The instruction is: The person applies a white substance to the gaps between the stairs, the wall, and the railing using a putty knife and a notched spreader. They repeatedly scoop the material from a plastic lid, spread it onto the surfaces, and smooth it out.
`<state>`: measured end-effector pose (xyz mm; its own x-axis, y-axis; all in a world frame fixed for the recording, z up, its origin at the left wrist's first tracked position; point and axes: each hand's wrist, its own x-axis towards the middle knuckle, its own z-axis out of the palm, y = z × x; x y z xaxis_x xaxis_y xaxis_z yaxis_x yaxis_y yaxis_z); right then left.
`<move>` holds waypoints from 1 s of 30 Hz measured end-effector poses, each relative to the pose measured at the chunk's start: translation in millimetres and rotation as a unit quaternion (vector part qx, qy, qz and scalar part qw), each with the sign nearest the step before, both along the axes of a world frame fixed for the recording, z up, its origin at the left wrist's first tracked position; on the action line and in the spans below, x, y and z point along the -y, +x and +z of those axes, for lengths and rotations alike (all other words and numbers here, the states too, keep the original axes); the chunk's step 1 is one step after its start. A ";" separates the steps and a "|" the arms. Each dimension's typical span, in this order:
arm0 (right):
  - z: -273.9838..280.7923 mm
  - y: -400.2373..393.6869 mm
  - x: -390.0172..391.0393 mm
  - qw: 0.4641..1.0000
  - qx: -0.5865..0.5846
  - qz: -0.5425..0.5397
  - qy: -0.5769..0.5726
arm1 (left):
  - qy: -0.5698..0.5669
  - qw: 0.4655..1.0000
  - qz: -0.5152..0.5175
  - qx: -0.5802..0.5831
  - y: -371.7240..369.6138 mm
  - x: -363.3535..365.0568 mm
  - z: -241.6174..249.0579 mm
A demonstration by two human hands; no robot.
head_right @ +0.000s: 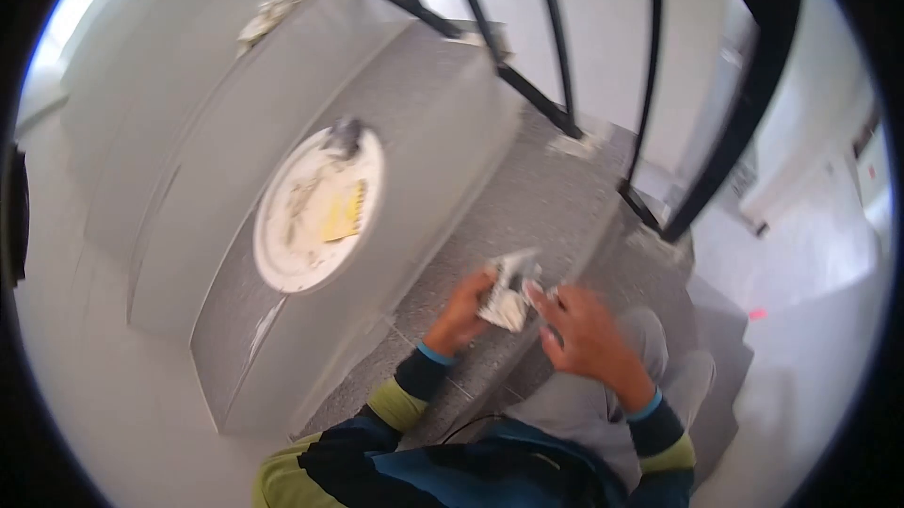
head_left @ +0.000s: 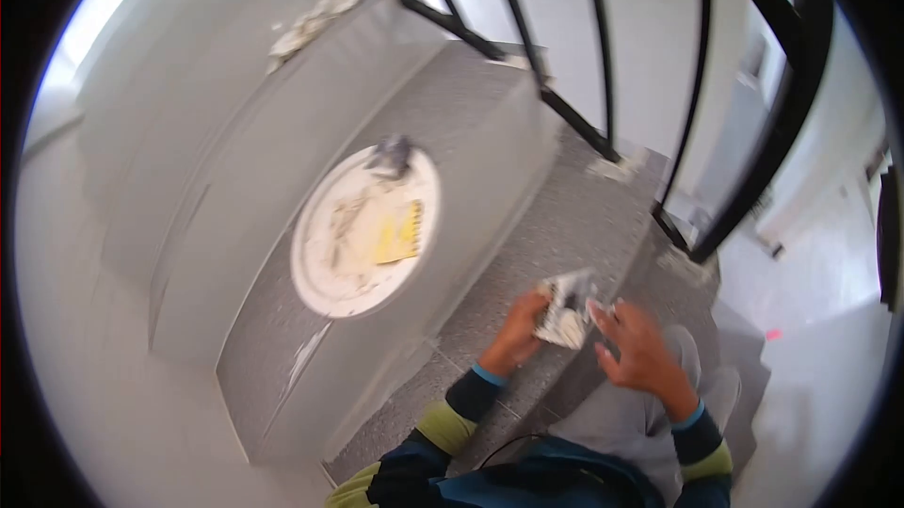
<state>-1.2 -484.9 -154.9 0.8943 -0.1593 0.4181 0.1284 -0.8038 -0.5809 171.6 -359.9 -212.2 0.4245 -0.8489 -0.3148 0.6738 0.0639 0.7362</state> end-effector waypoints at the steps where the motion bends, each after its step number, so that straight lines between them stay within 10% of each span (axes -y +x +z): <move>1: -4.6 1.5 -4.4 1.000 -0.008 0.012 -0.025 | -0.007 0.999 0.029 0.014 -4.5 -9.5 1.7; 7: -25.7 -3.6 5.6 0.997 -0.035 0.052 -0.047 | -0.053 0.985 0.110 -0.123 -9.9 -92.1 4.9; 9: -34.9 -8.6 11.3 0.998 -0.040 0.052 0.003 | 0.048 0.964 0.242 0.103 -8.9 -118.4 -1.4; 22: -16.1 49.9 9.3 0.973 -0.015 0.077 0.217 | 0.099 0.884 0.436 0.138 -45.2 -204.7 -21.9; 30: 1.4 80.8 -10.4 0.952 -0.016 0.155 0.265 | 0.013 0.841 0.452 0.296 -45.3 -204.2 113.1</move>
<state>79.6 -474.5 -153.6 0.9437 -0.0659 0.3243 0.2873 -0.3233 -0.9016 126.3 -155.7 -99.2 0.9820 -0.0916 0.1654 -0.1266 0.3309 0.9351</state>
